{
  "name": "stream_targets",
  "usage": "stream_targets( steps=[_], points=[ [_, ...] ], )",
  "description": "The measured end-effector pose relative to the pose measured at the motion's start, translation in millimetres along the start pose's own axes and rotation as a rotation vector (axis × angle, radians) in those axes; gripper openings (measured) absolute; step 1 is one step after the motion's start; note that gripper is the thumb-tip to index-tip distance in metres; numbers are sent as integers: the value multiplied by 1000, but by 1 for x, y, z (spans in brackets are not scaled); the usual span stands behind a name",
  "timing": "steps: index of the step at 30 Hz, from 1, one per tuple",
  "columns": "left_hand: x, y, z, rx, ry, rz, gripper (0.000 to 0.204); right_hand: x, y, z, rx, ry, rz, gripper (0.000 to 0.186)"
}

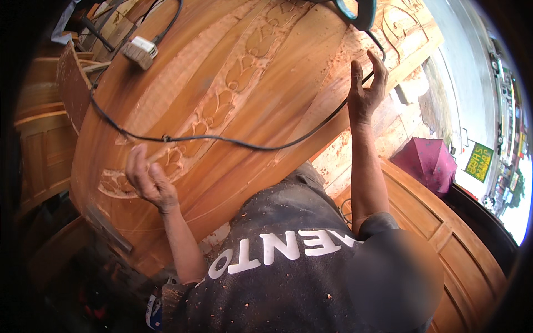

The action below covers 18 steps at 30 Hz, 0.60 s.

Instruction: The person carves decorative floral patterns into a large wooden surface using a handheld power router.

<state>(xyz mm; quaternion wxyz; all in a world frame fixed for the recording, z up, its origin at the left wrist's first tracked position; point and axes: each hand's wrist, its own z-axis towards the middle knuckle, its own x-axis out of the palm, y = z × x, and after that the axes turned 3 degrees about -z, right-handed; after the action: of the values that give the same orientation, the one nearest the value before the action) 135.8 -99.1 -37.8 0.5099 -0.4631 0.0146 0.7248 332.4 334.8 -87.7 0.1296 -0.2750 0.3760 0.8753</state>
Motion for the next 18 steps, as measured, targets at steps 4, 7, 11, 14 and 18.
stream_targets(
  steps=[4, 7, 11, 14, 18],
  points=[
    [-45, 78, -56, -338, -141, 190, 36, -8, -9, -28, -193, 48, -198, 48],
    [-74, 123, -68, -421, -156, 218, 40, -3, -3, -26, -249, 83, -274, 54],
    [-85, 168, -77, -341, -57, 301, 50, 3, -8, -24, -176, 35, -319, 67],
    [-73, 169, -82, -456, -15, 275, 63, 2, -17, -18, -46, 54, -237, 78],
    [-71, 189, -92, -549, 48, 401, 68, 8, -28, -14, 80, 58, -203, 86]
  ],
)
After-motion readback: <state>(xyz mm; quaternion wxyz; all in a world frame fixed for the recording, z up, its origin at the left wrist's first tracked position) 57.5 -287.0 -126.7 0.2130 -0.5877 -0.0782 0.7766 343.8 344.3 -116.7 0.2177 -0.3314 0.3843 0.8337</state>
